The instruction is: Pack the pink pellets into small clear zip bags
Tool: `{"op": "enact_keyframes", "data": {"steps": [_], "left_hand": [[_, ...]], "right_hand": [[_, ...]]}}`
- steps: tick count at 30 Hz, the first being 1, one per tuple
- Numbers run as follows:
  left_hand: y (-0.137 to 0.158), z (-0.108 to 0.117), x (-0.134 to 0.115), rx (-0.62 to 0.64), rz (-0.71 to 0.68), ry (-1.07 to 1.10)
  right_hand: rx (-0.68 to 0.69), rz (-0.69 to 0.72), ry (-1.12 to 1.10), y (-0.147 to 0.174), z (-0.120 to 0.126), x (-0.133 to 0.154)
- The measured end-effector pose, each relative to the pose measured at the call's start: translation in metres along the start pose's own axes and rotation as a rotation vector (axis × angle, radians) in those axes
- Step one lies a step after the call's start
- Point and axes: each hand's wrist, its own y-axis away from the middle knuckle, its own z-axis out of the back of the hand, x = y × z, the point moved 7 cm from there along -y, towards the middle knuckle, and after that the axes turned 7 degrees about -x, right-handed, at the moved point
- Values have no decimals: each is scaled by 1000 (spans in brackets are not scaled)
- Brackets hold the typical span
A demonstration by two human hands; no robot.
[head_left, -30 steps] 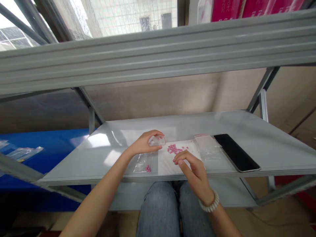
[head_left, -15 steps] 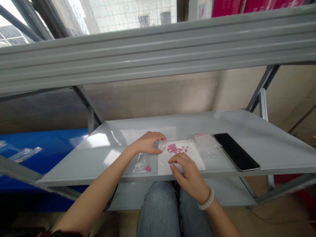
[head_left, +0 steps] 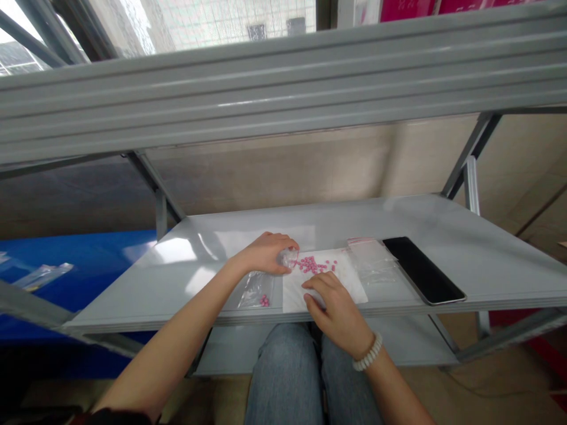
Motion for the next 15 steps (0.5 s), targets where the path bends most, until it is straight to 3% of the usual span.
{"op": "enact_keyframes", "data": {"steps": [15], "left_hand": [[-7, 9, -15, 72, 5, -127]], "right_hand": [[34, -16, 16, 0, -3, -3]]}}
